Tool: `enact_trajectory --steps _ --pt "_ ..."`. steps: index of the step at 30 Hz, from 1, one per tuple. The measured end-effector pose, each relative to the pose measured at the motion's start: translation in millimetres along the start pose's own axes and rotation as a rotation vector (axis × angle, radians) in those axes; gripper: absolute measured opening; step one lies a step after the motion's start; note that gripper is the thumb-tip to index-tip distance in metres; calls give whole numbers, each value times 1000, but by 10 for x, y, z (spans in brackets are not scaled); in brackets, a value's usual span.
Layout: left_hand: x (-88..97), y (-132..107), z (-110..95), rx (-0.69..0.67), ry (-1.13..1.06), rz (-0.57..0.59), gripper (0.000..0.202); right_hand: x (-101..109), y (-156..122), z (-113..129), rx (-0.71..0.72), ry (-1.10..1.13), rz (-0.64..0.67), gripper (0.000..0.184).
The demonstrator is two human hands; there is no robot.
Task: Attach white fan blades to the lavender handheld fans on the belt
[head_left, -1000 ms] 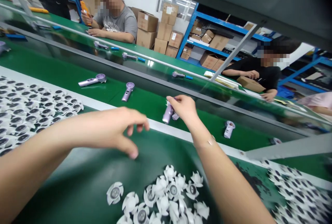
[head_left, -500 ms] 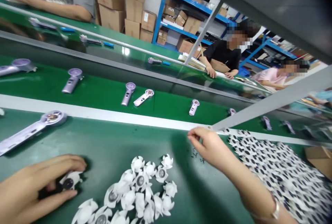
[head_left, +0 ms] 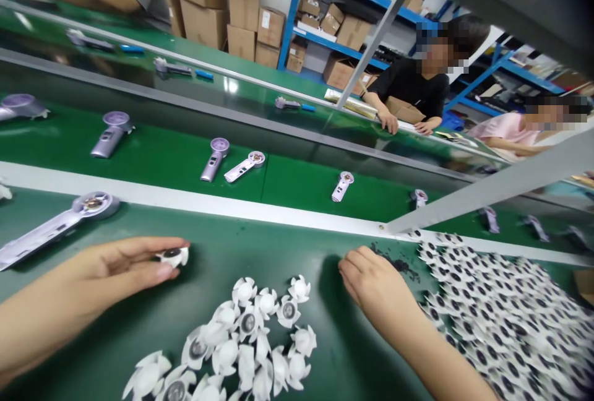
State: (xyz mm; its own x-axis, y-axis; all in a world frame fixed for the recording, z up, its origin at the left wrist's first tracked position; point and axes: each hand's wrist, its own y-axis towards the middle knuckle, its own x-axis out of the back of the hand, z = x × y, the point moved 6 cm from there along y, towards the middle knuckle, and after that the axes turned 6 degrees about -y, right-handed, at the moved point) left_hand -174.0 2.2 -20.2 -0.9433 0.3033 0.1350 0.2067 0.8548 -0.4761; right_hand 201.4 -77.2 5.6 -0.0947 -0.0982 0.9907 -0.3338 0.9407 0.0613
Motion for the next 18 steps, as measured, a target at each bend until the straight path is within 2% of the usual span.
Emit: enact_trajectory --steps 2,4,6,8,10,13,15,18 --pt "-120 -58 -21 102 -146 61 39 51 87 24 19 -34 -7 20" --pt "-161 -105 -70 91 -174 77 44 205 236 116 5 49 -56 15" --pt "-178 -156 -153 12 -100 82 45 440 447 311 -26 306 -127 12" --pt "-213 -223 -273 -109 -28 83 37 665 695 620 -15 650 -164 12" --pt "-279 -304 -412 -251 -10 96 27 806 935 992 50 907 -130 12" --pt "-370 -390 -528 -353 -132 119 27 847 1183 1395 93 1113 -81 11" --pt "-378 -402 -531 -343 -274 93 33 814 1261 1494 73 1161 -97 11" --pt "-368 -401 -521 -349 -393 58 29 772 1280 1504 52 1194 -125 11"
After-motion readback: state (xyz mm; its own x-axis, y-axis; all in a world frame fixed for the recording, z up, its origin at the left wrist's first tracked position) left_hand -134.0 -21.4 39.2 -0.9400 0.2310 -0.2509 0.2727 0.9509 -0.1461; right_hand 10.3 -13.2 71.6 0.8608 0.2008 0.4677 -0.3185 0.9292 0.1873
